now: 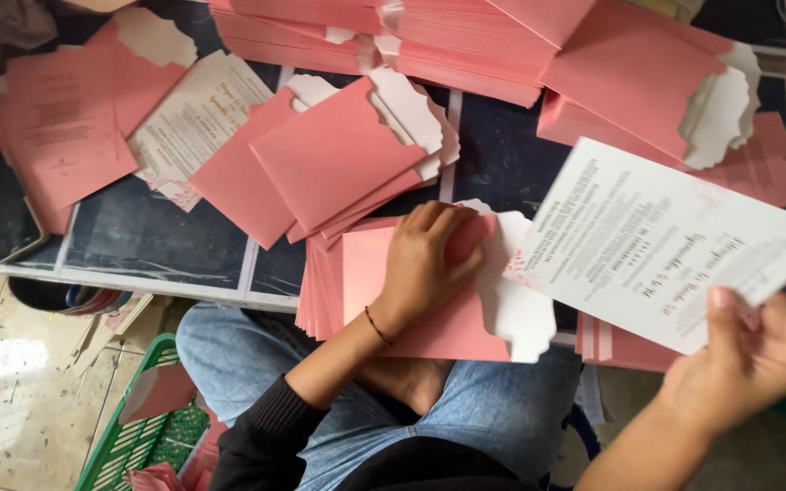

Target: The person sits on the floor and repeatedly inserts white invitation cards into pink envelopes with scalloped edges. They handle the items one at a time, aligning the card with the envelope opening and sliding it inside before placing the completed unit on a growing stack.

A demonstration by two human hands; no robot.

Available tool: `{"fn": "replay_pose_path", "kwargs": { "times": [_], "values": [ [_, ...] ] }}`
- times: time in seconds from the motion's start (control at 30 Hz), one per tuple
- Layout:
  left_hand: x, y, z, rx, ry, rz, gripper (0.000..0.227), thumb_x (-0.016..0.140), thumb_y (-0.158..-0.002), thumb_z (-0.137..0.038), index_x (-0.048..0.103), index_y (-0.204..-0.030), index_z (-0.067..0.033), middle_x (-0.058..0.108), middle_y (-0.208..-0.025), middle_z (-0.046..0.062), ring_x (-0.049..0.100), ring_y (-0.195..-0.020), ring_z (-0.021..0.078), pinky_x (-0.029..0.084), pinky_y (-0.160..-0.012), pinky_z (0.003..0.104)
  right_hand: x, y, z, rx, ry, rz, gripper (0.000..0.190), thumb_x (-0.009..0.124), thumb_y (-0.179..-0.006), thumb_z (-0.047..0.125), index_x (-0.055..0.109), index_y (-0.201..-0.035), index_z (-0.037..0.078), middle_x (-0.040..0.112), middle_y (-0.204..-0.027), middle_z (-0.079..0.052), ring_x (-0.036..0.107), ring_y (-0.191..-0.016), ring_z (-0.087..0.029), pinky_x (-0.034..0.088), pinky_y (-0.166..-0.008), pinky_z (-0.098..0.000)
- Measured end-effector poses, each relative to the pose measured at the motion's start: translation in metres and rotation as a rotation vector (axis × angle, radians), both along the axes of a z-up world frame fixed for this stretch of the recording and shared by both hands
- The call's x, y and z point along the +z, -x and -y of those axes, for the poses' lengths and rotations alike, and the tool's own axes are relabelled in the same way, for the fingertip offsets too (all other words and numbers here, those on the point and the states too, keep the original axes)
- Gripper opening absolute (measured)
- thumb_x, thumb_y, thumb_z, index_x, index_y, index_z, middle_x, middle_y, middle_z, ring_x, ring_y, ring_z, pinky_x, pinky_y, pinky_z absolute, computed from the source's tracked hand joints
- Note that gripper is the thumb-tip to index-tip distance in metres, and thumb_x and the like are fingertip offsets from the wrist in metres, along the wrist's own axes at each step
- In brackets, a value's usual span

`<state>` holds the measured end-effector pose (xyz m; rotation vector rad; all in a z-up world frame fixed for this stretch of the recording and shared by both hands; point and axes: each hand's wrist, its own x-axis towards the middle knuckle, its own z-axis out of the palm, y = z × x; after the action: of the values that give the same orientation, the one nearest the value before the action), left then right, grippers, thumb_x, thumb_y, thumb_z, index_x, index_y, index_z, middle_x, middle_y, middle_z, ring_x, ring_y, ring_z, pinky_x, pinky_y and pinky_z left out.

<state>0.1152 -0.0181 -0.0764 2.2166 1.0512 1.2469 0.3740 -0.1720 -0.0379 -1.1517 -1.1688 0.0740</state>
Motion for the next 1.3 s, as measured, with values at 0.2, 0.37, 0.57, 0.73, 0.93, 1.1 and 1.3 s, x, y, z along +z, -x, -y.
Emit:
{"fn": "replay_pose_path", "kwargs": {
  "times": [0.2, 0.37, 0.57, 0.73, 0.93, 1.1, 1.3],
  "values": [
    [0.035, -0.006, 0.017, 0.004, -0.124, 0.089, 0.033, 0.083, -0.095, -0.023, 0.072, -0.124, -0.0109, 0.071, -0.114, 0.008, 0.069, -0.099, 0.0275, 0.052, -0.089, 0.042, -0.003, -0.015, 0.018, -0.286, -0.052, -0.085, 0.026, 0.074, -0.118, 0.003, 0.064, -0.14, -0.007, 0.069, -0.147, -0.025, 0.071, -0.143, -0.042, 0.065, -0.131, -0.0602],
    [0.061, 0.011, 0.015, 0.09, -0.379, 0.014, 0.031, 0.079, -0.103, -0.02, 0.069, -0.129, -0.0072, 0.07, -0.114, 0.009, 0.067, -0.094, 0.0277, 0.051, -0.087, 0.043, -0.008, -0.009, 0.017, -0.262, -0.097, -0.015, 0.03, 0.074, -0.119, 0.0, 0.06, -0.143, -0.011, 0.065, -0.15, -0.029, 0.067, -0.145, -0.044, 0.06, -0.131, -0.0596],
    [0.058, 0.037, 0.004, 0.145, -0.382, -0.027, 0.033, 0.078, -0.106, -0.028, 0.071, -0.128, -0.0045, 0.072, -0.115, 0.011, 0.067, -0.095, 0.0299, 0.052, -0.088, 0.042, -0.015, 0.032, 0.015, -0.147, 0.1, -0.082, 0.067, 0.072, -0.11, -0.007, 0.044, -0.171, -0.004, 0.06, -0.159, -0.032, 0.062, -0.144, -0.035, 0.058, -0.118, -0.044],
    [0.053, 0.051, 0.005, 0.212, -0.439, -0.099, 0.029, 0.081, -0.104, -0.024, 0.072, -0.127, -0.0076, 0.072, -0.116, 0.009, 0.067, -0.092, 0.0267, 0.05, -0.089, 0.041, -0.007, 0.043, 0.017, -0.134, 0.144, -0.034, 0.063, 0.073, -0.112, -0.009, 0.046, -0.168, -0.006, 0.064, -0.144, -0.034, 0.065, -0.136, -0.037, 0.061, -0.114, -0.0461],
    [0.046, 0.056, 0.004, 0.167, -0.462, -0.097, 0.031, 0.079, -0.107, -0.026, 0.071, -0.129, -0.006, 0.072, -0.116, 0.01, 0.066, -0.093, 0.0281, 0.049, -0.09, 0.043, 0.001, 0.046, 0.02, -0.09, 0.148, -0.041, 0.059, 0.072, -0.11, -0.013, 0.049, -0.163, -0.004, 0.064, -0.149, -0.035, 0.068, -0.138, -0.039, 0.063, -0.109, -0.0434],
    [0.046, 0.051, 0.007, 0.004, -0.462, -0.064, 0.027, 0.076, -0.109, -0.019, 0.067, -0.128, -0.0028, 0.067, -0.119, 0.014, 0.068, -0.097, 0.0318, 0.05, -0.088, 0.045, 0.009, 0.065, 0.014, -0.101, 0.209, -0.096, 0.056, 0.072, -0.107, -0.008, 0.051, -0.159, -0.005, 0.067, -0.144, -0.031, 0.069, -0.135, -0.035, 0.063, -0.107, -0.0384],
    [0.042, 0.04, 0.009, 0.005, -0.46, 0.025, 0.031, 0.079, -0.102, -0.017, 0.073, -0.128, -0.0018, 0.07, -0.112, 0.015, 0.068, -0.092, 0.0334, 0.053, -0.088, 0.048, 0.01, 0.09, 0.001, -0.028, 0.283, -0.11, 0.056, 0.068, -0.107, -0.002, 0.049, -0.16, -0.003, 0.068, -0.136, -0.027, 0.069, -0.132, -0.033, 0.062, -0.107, -0.041]
  ]
}}
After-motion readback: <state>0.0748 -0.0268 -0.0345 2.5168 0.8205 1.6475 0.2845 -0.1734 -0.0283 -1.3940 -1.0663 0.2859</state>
